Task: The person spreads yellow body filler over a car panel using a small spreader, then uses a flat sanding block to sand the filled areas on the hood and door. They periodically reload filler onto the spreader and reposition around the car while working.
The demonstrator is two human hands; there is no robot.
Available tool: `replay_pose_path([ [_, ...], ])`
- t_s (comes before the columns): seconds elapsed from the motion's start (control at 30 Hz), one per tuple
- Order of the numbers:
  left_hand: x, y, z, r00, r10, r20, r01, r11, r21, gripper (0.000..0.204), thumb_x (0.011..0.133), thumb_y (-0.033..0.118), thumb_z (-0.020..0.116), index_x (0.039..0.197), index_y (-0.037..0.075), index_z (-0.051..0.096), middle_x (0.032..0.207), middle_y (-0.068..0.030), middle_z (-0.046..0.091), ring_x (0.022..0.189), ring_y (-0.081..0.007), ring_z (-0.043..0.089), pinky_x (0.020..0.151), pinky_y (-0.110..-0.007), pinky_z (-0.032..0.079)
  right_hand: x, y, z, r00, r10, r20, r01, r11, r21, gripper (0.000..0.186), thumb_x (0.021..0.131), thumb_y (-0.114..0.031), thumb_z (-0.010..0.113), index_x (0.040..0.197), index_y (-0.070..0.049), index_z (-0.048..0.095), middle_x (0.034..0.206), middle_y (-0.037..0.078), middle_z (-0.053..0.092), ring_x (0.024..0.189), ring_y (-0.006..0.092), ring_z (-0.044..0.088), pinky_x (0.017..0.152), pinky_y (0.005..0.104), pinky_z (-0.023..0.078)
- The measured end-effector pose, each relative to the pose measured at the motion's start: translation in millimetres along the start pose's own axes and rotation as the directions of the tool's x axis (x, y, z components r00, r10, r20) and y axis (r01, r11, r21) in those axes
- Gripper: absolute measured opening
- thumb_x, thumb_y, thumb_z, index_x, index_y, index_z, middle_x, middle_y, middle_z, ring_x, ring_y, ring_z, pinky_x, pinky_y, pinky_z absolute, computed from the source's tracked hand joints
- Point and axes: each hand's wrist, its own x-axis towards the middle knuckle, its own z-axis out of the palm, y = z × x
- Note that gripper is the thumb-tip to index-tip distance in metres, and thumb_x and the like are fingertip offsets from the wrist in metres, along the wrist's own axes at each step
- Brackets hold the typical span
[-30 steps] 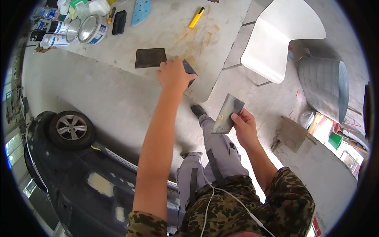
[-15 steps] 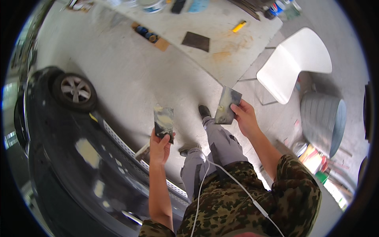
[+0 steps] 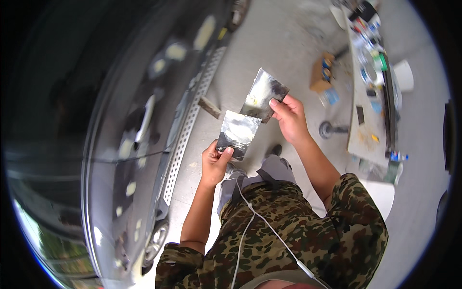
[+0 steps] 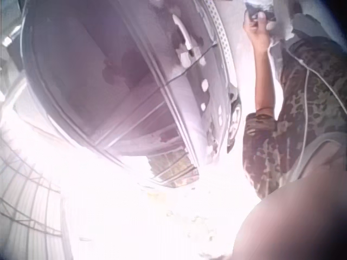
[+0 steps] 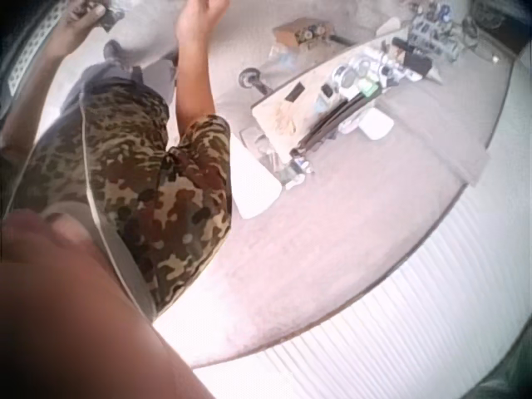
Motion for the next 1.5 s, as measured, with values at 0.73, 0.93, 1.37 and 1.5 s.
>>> replay_pose_path([
  [0.73,-63,7,-81,0.919,0.219,-0.328,-0.219,0.975,0.038,0.038,0.100,0.014,0.062,0.132,-0.005,0.053,0.116,-0.0094,0.066,0.102,-0.0163,0.065,0.090,-0.035,0.055,29,68,20,0.937,0.143,0.319,0.129,0.706,-0.696,0.014,0.095,-0.010,0.066,0.093,0.003,0.063,0.075,0.003,0.061,0.065,0.0107,0.053,0.060,0.0288,0.043],
  [0.93,-51,-18,-47,0.907,0.191,-0.375,-0.259,0.955,-0.141,0.044,0.107,0.027,0.051,0.135,-0.006,0.052,0.122,-0.0097,0.064,0.110,-0.0180,0.061,0.096,-0.035,0.050,11,120,-51,0.926,0.378,0.009,-0.362,0.894,-0.263,0.018,0.097,-0.018,0.067,0.096,0.000,0.066,0.085,-0.006,0.061,0.074,0.0039,0.052,0.063,0.0226,0.041],
  [1.37,-16,-7,-17,0.747,0.156,-0.646,-0.441,0.843,-0.307,0.032,0.103,0.027,0.055,0.120,0.001,0.061,0.119,-0.0090,0.067,0.111,-0.0199,0.064,0.100,-0.034,0.048,46,120,-36,0.954,0.266,0.137,-0.214,0.927,-0.309,0.016,0.098,-0.017,0.066,0.091,-0.002,0.064,0.079,-0.006,0.051,0.070,0.0042,0.042,0.060,0.0244,0.036],
  [1.5,-8,2,-5,0.741,0.246,-0.624,-0.468,0.856,-0.218,0.036,0.105,0.027,0.053,0.126,-0.002,0.058,0.121,-0.0102,0.066,0.111,-0.0204,0.064,0.101,-0.034,0.048,60,87,11,0.959,0.081,0.273,-0.001,0.960,-0.281,0.014,0.099,-0.010,0.062,0.102,0.003,0.066,0.086,0.000,0.060,0.075,0.0071,0.052,0.067,0.0254,0.044],
])
